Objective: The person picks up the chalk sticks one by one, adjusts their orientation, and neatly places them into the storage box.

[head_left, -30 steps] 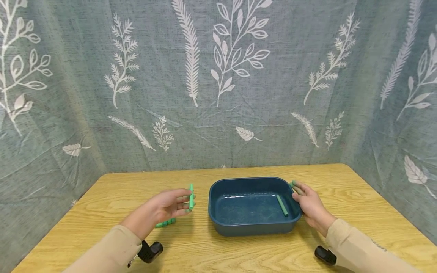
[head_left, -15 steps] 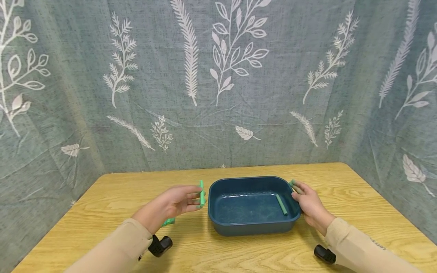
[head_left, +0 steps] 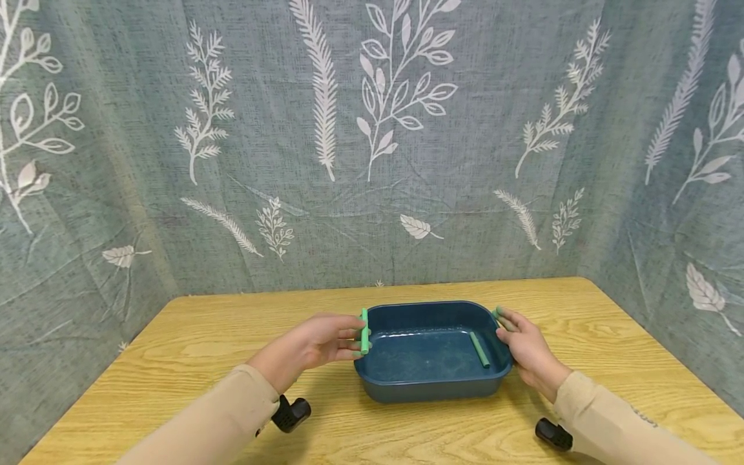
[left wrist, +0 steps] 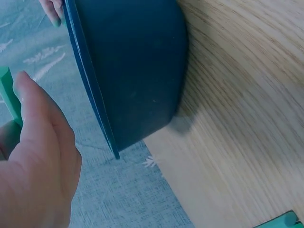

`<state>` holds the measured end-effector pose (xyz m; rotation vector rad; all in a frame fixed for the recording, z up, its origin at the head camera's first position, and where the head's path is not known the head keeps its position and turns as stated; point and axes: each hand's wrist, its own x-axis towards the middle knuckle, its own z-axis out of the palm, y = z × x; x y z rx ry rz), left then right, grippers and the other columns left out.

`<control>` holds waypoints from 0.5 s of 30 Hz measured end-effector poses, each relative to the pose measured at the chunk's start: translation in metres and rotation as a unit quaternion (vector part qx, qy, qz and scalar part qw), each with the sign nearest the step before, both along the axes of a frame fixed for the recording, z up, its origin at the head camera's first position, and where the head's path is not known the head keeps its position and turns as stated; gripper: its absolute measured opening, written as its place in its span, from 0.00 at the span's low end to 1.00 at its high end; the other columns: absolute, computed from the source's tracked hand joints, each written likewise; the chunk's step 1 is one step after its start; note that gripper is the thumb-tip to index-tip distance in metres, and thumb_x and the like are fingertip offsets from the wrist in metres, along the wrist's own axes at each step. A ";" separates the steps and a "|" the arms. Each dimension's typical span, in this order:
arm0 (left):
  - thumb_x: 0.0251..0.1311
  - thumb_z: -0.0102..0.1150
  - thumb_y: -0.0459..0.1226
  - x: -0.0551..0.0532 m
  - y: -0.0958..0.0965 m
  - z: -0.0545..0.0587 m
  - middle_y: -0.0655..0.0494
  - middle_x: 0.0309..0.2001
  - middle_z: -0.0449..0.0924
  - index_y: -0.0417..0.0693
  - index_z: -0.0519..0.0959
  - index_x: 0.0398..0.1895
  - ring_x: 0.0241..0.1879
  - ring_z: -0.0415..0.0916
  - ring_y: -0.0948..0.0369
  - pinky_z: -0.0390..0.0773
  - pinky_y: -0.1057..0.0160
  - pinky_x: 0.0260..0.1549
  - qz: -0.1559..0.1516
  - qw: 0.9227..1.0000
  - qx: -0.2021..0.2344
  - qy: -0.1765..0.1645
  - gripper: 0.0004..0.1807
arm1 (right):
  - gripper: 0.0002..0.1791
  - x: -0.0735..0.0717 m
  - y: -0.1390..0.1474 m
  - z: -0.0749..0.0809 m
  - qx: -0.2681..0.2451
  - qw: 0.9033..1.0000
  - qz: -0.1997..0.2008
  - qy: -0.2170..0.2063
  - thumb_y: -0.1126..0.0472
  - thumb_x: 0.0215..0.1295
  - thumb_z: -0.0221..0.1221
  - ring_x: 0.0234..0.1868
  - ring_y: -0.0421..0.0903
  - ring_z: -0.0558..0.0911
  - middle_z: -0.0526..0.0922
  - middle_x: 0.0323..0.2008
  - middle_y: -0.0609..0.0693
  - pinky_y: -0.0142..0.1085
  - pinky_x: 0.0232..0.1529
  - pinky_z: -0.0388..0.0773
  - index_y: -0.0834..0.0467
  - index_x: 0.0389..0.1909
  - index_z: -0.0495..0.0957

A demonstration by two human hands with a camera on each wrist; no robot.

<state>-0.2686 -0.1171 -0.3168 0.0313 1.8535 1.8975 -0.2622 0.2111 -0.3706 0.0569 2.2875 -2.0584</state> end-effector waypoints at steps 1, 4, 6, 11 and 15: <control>0.71 0.47 0.32 0.000 0.002 0.001 0.44 0.47 0.74 0.26 0.63 0.62 0.38 0.77 0.58 0.81 0.65 0.39 -0.002 1.000 -0.006 0.000 0.22 | 0.31 0.000 0.000 0.000 0.000 1.000 0.000 0.000 0.72 0.76 0.36 0.73 0.67 0.44 0.41 0.74 0.68 0.59 0.69 0.52 0.67 0.76 0.37; 0.71 0.47 0.33 -0.001 0.007 0.002 0.41 0.49 0.74 0.27 0.64 0.61 0.36 0.76 0.58 0.81 0.66 0.37 -0.003 1.000 -0.019 0.000 0.21 | 0.31 0.000 0.000 0.000 -0.002 1.000 0.000 0.000 0.72 0.76 0.36 0.73 0.67 0.44 0.41 0.74 0.68 0.59 0.69 0.51 0.67 0.76 0.38; 0.71 0.47 0.33 -0.002 0.010 0.004 0.40 0.50 0.74 0.27 0.64 0.61 0.36 0.76 0.58 0.81 0.67 0.37 -0.007 1.000 -0.024 -0.001 0.20 | 0.31 0.000 -0.001 0.000 -0.002 1.000 0.000 0.000 0.72 0.76 0.36 0.73 0.67 0.44 0.41 0.74 0.68 0.59 0.69 0.51 0.67 0.75 0.38; 0.72 0.47 0.33 -0.004 0.020 0.009 0.40 0.49 0.74 0.28 0.63 0.62 0.39 0.77 0.56 0.82 0.65 0.39 -0.013 0.999 -0.033 -0.008 0.22 | 0.31 0.001 0.000 0.001 0.001 1.000 -0.001 0.000 0.72 0.76 0.36 0.73 0.67 0.44 0.42 0.74 0.68 0.59 0.69 0.52 0.68 0.75 0.38; 0.71 0.48 0.33 -0.006 0.028 0.011 0.42 0.48 0.74 0.29 0.63 0.63 0.43 0.77 0.53 0.82 0.62 0.42 -0.014 0.999 -0.038 -0.018 0.22 | 0.31 0.002 0.000 0.001 0.000 1.000 -0.002 -0.002 0.73 0.76 0.37 0.73 0.67 0.45 0.42 0.74 0.68 0.58 0.69 0.52 0.68 0.75 0.38</control>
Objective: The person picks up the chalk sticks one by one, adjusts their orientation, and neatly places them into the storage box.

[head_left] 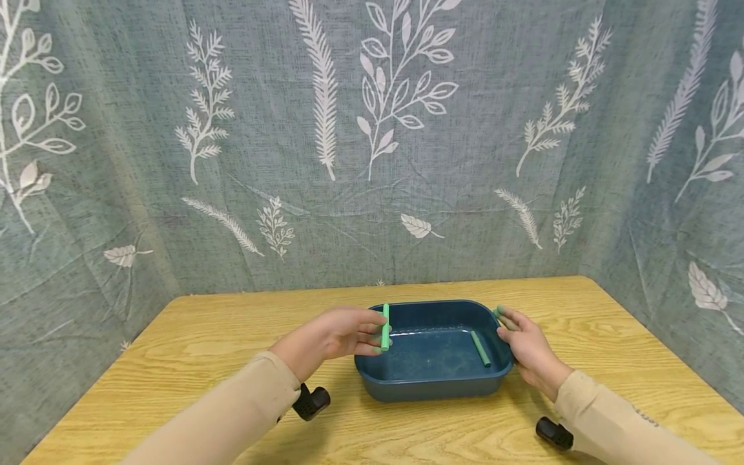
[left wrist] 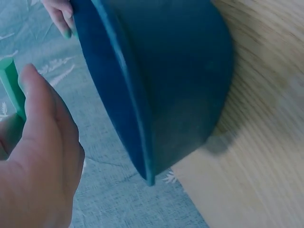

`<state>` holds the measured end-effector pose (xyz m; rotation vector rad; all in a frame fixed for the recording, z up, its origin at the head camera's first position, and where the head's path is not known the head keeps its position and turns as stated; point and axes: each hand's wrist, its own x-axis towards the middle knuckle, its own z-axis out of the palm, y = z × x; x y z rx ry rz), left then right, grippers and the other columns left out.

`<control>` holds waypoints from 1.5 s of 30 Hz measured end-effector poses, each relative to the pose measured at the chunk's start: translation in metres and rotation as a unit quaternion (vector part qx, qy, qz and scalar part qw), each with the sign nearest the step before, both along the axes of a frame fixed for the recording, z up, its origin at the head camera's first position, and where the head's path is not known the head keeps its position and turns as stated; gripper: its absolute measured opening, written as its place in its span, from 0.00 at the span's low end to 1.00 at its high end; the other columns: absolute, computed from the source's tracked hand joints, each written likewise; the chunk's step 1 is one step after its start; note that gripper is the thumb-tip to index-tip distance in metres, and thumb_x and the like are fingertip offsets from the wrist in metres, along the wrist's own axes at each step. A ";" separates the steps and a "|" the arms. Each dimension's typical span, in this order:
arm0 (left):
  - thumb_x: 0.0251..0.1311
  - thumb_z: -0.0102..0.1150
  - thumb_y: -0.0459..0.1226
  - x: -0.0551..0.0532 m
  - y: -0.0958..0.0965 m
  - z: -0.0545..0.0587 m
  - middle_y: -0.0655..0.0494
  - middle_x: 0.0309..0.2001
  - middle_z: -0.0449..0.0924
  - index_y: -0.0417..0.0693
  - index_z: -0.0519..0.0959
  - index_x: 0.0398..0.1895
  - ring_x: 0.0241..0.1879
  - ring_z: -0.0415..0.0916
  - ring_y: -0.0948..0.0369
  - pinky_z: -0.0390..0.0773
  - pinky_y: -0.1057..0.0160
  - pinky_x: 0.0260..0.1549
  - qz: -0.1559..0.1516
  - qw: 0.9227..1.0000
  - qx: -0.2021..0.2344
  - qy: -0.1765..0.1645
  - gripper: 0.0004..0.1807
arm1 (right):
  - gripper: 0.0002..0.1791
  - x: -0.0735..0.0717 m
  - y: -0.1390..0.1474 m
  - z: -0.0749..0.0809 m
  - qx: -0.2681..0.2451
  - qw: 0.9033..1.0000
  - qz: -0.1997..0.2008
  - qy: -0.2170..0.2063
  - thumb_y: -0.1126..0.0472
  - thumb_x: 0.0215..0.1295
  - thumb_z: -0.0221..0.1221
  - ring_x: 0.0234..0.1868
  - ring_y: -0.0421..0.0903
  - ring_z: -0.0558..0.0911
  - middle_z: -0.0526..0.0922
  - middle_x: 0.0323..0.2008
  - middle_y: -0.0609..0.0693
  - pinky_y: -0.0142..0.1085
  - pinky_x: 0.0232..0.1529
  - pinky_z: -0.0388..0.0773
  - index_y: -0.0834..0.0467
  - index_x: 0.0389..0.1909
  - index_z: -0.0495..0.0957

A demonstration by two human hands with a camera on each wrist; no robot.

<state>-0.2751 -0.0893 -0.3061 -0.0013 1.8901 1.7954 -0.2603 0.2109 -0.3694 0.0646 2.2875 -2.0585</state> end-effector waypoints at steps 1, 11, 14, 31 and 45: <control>0.71 0.49 0.33 -0.001 0.003 0.001 0.43 0.47 0.74 0.29 0.64 0.63 0.43 0.77 0.53 0.81 0.61 0.43 0.000 1.000 -0.003 -0.002 0.21 | 0.31 0.000 0.000 0.000 0.000 1.000 0.000 0.000 0.73 0.75 0.37 0.73 0.67 0.45 0.42 0.74 0.68 0.58 0.69 0.53 0.68 0.75 0.38; 0.72 0.49 0.33 -0.011 0.031 0.006 0.39 0.53 0.73 0.32 0.64 0.65 0.54 0.74 0.45 0.79 0.58 0.49 -0.011 1.000 -0.015 -0.022 0.22 | 0.31 -0.001 0.000 0.001 0.003 1.000 0.000 -0.001 0.72 0.76 0.37 0.73 0.67 0.46 0.42 0.74 0.67 0.58 0.68 0.55 0.67 0.76 0.39; 0.72 0.49 0.33 -0.015 0.039 0.005 0.35 0.57 0.71 0.33 0.65 0.64 0.57 0.72 0.43 0.78 0.56 0.52 -0.011 0.999 -0.016 -0.026 0.21 | 0.31 -0.001 0.000 0.001 0.003 1.000 0.000 -0.002 0.72 0.76 0.37 0.73 0.67 0.46 0.42 0.74 0.68 0.58 0.68 0.55 0.67 0.76 0.39; 0.71 0.51 0.32 -0.022 0.066 0.006 0.35 0.59 0.71 0.32 0.67 0.63 0.58 0.72 0.42 0.77 0.53 0.54 -0.037 0.998 -0.034 -0.031 0.21 | 0.31 -0.001 0.001 0.000 0.007 1.000 0.003 0.002 0.73 0.76 0.37 0.73 0.67 0.45 0.42 0.74 0.69 0.58 0.69 0.53 0.68 0.75 0.40; 0.70 0.51 0.32 -0.040 0.090 -0.003 0.36 0.56 0.75 0.33 0.71 0.59 0.57 0.73 0.42 0.77 0.52 0.54 -0.053 0.996 -0.055 -0.035 0.17 | 0.30 -0.002 0.002 -0.001 0.004 1.000 -0.002 0.005 0.73 0.76 0.37 0.72 0.67 0.49 0.44 0.74 0.69 0.58 0.66 0.60 0.68 0.75 0.41</control>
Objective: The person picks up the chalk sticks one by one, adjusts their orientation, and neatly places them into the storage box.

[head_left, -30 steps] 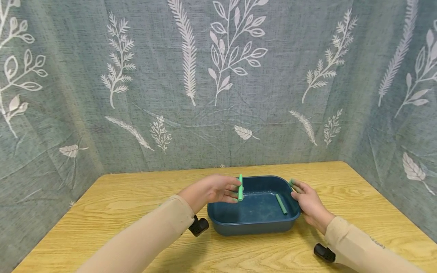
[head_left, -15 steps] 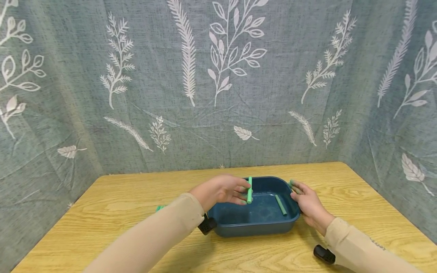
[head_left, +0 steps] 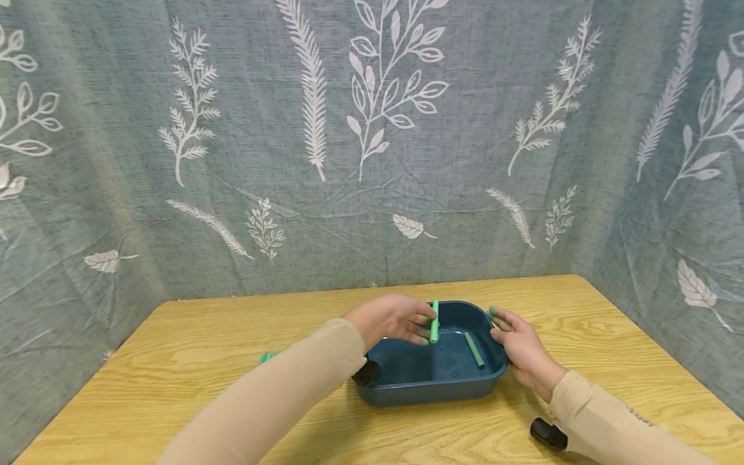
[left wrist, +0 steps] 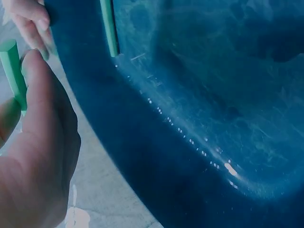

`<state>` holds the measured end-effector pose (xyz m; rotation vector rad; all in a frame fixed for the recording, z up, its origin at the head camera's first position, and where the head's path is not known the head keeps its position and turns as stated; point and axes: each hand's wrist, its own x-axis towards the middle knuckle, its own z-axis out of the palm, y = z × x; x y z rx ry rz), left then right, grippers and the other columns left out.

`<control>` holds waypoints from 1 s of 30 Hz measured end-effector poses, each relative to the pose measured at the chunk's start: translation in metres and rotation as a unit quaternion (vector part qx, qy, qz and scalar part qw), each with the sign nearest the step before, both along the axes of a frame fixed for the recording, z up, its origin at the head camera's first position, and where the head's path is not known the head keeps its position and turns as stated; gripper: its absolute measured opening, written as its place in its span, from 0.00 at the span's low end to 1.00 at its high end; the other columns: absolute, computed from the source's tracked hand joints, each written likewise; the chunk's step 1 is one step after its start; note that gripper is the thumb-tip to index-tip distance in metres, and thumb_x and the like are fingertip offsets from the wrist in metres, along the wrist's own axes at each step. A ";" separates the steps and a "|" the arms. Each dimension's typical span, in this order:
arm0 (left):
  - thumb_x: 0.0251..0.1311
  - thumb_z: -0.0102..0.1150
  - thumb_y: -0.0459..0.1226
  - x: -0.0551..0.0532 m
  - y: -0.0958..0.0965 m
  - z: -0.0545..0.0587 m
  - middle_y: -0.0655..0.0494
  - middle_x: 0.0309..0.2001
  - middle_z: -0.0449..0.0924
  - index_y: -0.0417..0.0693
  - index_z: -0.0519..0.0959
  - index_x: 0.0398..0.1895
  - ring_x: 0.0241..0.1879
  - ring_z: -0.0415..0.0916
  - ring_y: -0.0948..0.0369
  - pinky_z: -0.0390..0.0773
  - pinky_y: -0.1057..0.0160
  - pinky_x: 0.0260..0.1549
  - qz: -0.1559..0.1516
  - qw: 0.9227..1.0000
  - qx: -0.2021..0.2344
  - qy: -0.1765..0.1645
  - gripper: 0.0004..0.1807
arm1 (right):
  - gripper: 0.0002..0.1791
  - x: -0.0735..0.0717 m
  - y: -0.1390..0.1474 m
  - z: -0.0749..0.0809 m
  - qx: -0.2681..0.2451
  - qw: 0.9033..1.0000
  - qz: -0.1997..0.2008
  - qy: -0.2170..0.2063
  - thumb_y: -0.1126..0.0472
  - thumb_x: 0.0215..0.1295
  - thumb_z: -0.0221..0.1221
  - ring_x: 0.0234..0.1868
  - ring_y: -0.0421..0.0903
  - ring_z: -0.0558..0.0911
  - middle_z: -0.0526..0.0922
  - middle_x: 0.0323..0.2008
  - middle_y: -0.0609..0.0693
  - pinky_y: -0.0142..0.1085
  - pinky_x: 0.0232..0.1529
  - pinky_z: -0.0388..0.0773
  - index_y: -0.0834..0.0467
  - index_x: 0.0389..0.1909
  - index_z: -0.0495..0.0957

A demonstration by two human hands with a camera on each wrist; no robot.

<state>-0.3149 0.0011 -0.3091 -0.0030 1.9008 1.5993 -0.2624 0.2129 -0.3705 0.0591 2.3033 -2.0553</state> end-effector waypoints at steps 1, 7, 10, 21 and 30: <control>0.71 0.51 0.31 -0.001 0.002 -0.001 0.36 0.56 0.75 0.33 0.71 0.59 0.58 0.73 0.42 0.76 0.51 0.55 -0.001 1.000 -0.001 -0.004 0.17 | 0.30 0.000 0.000 0.000 0.000 1.000 0.000 0.000 0.73 0.76 0.37 0.72 0.67 0.49 0.44 0.74 0.69 0.58 0.66 0.61 0.68 0.75 0.42; 0.71 0.50 0.31 -0.006 0.013 -0.007 0.46 0.36 0.78 0.37 0.74 0.47 0.59 0.72 0.42 0.76 0.53 0.56 -0.014 0.999 -0.018 -0.029 0.07 | 0.30 0.000 -0.001 0.001 0.001 1.000 -0.002 0.001 0.73 0.76 0.38 0.72 0.67 0.50 0.45 0.73 0.69 0.56 0.66 0.62 0.68 0.75 0.43; 0.72 0.49 0.31 -0.010 0.018 -0.011 0.50 0.29 0.74 0.38 0.73 0.44 0.60 0.71 0.43 0.75 0.54 0.56 -0.018 0.999 -0.026 -0.040 0.04 | 0.30 -0.001 0.000 0.002 0.005 1.000 -0.004 0.000 0.72 0.76 0.38 0.71 0.67 0.53 0.45 0.73 0.69 0.52 0.62 0.68 0.68 0.75 0.44; 0.64 0.62 0.31 -0.174 0.072 -0.208 0.38 0.46 0.78 0.40 0.75 0.53 0.43 0.79 0.42 0.83 0.50 0.38 -0.067 0.991 -0.023 -0.116 0.15 | 0.30 -0.002 -0.001 0.002 -0.001 1.000 -0.009 -0.004 0.73 0.75 0.38 0.71 0.66 0.53 0.46 0.73 0.68 0.52 0.62 0.67 0.69 0.75 0.44; 0.66 0.55 0.26 -0.110 0.079 -0.149 0.34 0.46 0.77 0.30 0.75 0.50 0.46 0.78 0.43 0.82 0.54 0.45 -0.034 0.993 -0.026 -0.111 0.12 | 0.29 -0.001 0.000 0.001 0.003 1.000 -0.009 -0.001 0.73 0.75 0.38 0.70 0.68 0.56 0.46 0.73 0.68 0.45 0.55 0.75 0.69 0.75 0.44</control>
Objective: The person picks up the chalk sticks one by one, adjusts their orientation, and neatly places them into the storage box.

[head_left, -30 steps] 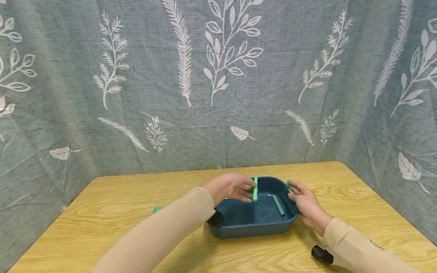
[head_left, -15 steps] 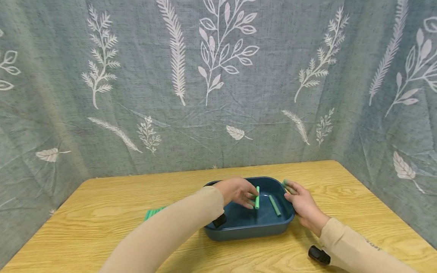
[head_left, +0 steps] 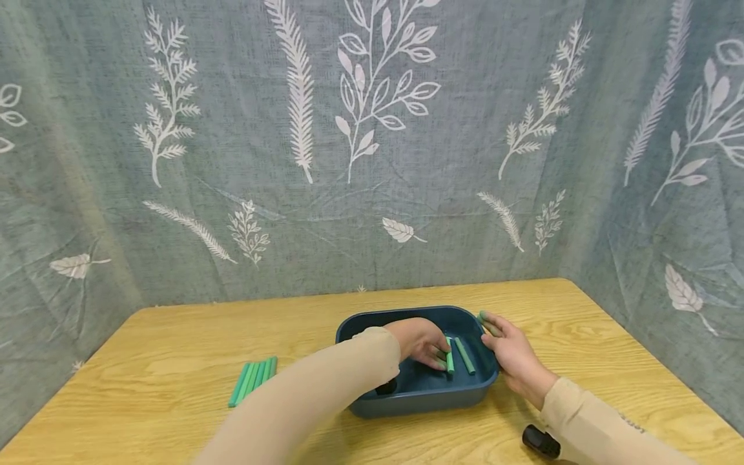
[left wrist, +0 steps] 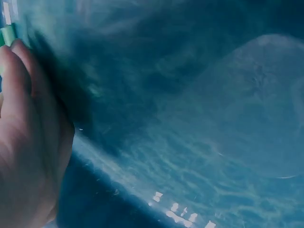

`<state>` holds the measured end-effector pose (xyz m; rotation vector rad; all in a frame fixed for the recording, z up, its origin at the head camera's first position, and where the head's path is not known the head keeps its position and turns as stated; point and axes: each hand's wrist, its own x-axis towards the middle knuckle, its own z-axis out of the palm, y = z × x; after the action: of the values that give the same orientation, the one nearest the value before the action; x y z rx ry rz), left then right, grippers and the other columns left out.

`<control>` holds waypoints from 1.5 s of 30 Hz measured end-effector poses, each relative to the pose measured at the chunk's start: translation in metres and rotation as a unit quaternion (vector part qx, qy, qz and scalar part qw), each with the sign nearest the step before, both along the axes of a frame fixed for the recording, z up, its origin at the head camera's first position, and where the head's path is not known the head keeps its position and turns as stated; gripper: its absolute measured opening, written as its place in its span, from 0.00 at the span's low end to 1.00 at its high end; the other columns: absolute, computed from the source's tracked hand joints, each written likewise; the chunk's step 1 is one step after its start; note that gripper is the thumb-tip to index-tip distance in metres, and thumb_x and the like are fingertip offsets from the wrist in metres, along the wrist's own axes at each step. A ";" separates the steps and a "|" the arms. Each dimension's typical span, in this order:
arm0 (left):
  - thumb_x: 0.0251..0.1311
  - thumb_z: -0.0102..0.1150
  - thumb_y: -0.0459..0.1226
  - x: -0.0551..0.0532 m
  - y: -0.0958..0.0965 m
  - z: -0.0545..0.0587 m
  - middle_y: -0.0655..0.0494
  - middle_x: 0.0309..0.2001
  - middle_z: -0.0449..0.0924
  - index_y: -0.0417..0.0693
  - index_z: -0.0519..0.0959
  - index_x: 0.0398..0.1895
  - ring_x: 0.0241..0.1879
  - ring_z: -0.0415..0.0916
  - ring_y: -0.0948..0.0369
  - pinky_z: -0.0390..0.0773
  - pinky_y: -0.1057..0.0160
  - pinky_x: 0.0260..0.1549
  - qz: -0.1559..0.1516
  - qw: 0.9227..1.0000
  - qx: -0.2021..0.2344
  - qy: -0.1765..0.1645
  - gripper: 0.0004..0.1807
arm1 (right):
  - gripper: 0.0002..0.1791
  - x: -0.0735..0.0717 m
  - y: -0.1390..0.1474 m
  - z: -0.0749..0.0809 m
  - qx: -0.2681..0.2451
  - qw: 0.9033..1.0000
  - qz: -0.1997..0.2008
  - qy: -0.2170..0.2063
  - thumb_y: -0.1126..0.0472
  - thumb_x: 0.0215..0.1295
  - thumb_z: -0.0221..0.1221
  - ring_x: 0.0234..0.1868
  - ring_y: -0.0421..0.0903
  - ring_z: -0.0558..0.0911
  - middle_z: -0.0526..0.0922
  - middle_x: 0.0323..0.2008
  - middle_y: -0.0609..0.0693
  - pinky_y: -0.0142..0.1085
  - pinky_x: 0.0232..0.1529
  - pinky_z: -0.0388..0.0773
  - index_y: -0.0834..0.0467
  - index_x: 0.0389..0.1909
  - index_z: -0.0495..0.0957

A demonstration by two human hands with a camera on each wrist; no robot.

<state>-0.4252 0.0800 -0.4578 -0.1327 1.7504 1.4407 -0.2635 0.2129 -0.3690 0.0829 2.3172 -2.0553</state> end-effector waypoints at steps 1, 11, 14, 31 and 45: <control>0.65 0.57 0.26 -0.010 0.003 -0.011 0.34 0.45 0.77 0.30 0.75 0.49 0.44 0.79 0.43 0.83 0.54 0.41 0.001 1.000 0.005 0.002 0.12 | 0.29 0.000 0.000 0.001 0.000 1.000 0.000 0.001 0.73 0.75 0.38 0.70 0.67 0.56 0.46 0.74 0.68 0.45 0.55 0.75 0.69 0.74 0.44; 0.62 0.60 0.26 -0.006 0.010 -0.001 0.32 0.47 0.74 0.26 0.73 0.53 0.44 0.80 0.41 0.83 0.53 0.43 0.018 1.000 0.002 -0.003 0.17 | 0.29 -0.001 0.000 0.001 -0.009 1.000 0.005 0.007 0.73 0.75 0.37 0.71 0.67 0.51 0.45 0.74 0.69 0.56 0.66 0.62 0.70 0.74 0.43; 0.65 0.55 0.25 0.031 -0.001 0.044 0.30 0.53 0.71 0.25 0.68 0.61 0.50 0.78 0.40 0.80 0.52 0.50 0.001 1.000 0.013 -0.008 0.21 | 0.29 0.000 0.000 -0.001 -0.010 1.000 0.008 0.007 0.74 0.75 0.37 0.71 0.67 0.51 0.45 0.73 0.69 0.56 0.66 0.62 0.70 0.74 0.43; 0.75 0.42 0.30 0.091 -0.040 0.133 0.28 0.63 0.65 0.25 0.57 0.69 0.61 0.69 0.40 0.69 0.51 0.61 -0.042 0.999 -0.003 0.028 0.24 | 0.29 0.000 0.000 -0.002 -0.011 1.000 0.000 0.004 0.73 0.75 0.38 0.70 0.67 0.55 0.47 0.73 0.69 0.44 0.55 0.74 0.70 0.74 0.44; 0.75 0.43 0.31 0.108 -0.097 0.156 0.41 0.44 0.74 0.31 0.62 0.65 0.61 0.69 0.39 0.72 0.51 0.59 0.000 0.993 0.075 0.095 0.20 | 0.30 0.002 -0.001 -0.002 -0.004 1.000 0.009 0.008 0.73 0.76 0.37 0.71 0.67 0.53 0.44 0.74 0.68 0.46 0.58 0.73 0.68 0.75 0.41</control>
<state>-0.3176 -0.0167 -0.3021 0.0870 1.7847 1.6225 -0.2615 0.2122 -0.3709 0.0472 2.3103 -2.0637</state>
